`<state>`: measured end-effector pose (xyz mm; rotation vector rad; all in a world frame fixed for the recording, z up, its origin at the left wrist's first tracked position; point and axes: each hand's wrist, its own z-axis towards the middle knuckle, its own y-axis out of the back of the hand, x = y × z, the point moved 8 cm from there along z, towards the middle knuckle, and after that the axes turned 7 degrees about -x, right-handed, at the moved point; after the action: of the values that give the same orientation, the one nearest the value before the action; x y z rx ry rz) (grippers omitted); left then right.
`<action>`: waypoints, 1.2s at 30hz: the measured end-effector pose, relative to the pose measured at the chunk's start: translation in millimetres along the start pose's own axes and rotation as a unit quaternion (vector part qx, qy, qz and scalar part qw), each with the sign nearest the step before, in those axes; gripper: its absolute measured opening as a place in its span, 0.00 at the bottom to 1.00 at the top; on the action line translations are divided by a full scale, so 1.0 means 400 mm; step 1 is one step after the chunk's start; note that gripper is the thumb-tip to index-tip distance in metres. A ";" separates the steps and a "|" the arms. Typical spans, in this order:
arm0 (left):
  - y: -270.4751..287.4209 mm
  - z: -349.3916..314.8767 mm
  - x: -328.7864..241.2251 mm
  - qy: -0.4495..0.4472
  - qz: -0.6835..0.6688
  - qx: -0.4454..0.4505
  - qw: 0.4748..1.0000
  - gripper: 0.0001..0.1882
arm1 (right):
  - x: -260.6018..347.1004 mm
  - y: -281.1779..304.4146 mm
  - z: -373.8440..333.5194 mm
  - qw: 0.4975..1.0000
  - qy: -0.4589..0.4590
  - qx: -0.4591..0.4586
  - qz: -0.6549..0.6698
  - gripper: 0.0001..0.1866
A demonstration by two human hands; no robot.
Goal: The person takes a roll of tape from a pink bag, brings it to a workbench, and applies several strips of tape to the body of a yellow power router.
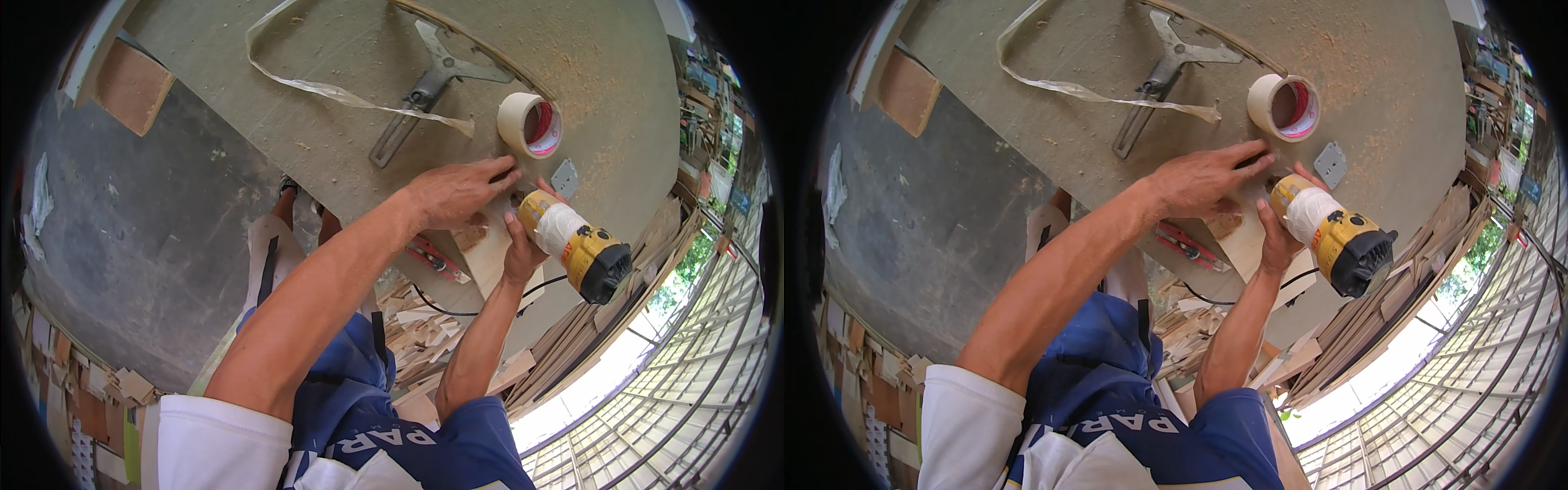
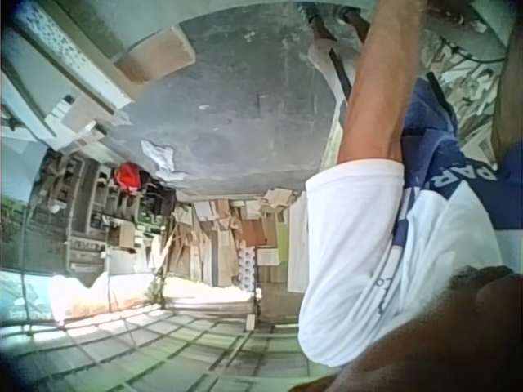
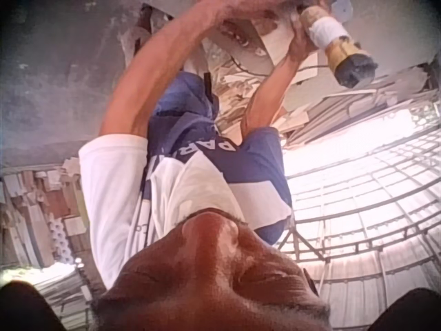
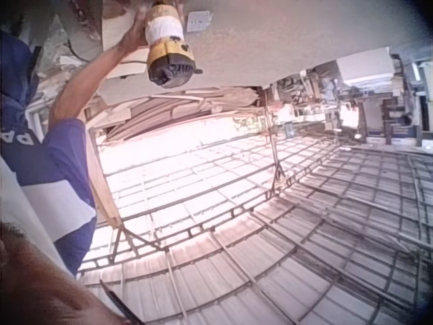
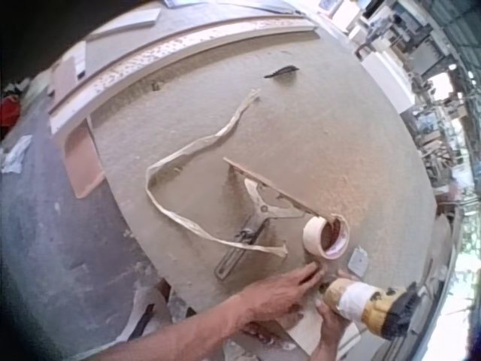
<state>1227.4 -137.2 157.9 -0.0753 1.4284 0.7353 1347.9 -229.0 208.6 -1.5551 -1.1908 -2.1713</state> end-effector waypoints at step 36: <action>-0.012 0.017 -0.001 0.007 0.000 0.008 1.000 0.49 | -0.025 -0.003 0.088 0.997 0.034 0.038 0.052 0.40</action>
<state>1235.5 -138.0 157.8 -0.0675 1.4483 0.7248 1375.8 -205.7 203.2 -1.4666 -1.1319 -2.0716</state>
